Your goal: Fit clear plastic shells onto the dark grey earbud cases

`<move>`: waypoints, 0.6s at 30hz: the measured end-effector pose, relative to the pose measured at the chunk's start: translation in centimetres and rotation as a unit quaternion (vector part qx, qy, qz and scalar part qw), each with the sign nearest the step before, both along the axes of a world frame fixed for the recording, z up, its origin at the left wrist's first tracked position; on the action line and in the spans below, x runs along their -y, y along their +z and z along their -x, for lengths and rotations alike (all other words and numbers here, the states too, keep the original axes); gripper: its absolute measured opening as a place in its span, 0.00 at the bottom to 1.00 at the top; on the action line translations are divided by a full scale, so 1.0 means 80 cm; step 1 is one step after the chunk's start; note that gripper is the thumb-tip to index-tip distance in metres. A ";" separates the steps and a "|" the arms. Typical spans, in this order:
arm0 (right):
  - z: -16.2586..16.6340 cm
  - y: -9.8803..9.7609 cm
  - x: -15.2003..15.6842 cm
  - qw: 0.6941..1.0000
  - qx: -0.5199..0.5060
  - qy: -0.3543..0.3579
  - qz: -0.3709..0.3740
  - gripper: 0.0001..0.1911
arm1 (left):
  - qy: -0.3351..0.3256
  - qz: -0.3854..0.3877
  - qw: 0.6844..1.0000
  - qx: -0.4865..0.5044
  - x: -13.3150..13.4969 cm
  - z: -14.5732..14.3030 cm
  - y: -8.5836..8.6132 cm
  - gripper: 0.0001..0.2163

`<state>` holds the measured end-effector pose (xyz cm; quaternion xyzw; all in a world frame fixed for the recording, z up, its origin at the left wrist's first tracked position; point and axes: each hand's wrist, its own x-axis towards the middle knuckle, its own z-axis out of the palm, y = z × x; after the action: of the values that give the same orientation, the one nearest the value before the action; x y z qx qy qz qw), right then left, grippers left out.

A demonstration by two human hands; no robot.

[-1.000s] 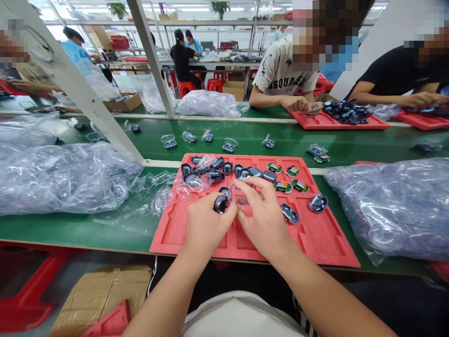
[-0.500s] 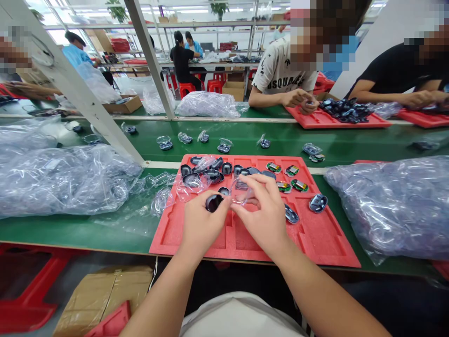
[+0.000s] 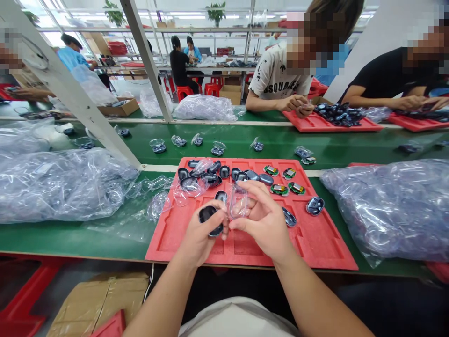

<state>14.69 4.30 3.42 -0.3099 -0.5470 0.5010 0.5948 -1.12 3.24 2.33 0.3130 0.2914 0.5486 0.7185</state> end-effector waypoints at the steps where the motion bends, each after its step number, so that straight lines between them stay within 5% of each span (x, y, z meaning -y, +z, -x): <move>1: -0.003 0.001 -0.001 1.000 0.023 -0.006 -0.014 0.34 | 0.004 -0.010 1.000 -0.002 -0.001 0.007 0.000 0.15; 7: -0.012 0.006 -0.007 0.980 0.165 -0.090 -0.060 0.38 | 0.038 -0.006 0.998 0.045 -0.003 0.033 0.013 0.13; 18: -0.001 0.008 0.001 0.938 0.285 -0.135 -0.143 0.37 | 0.110 -0.058 0.989 -0.078 -0.010 0.022 -0.006 0.22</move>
<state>14.80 4.22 4.04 -0.4227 -0.7125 0.2231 0.5138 -2.88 4.07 1.85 0.3621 0.3468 0.6142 0.6094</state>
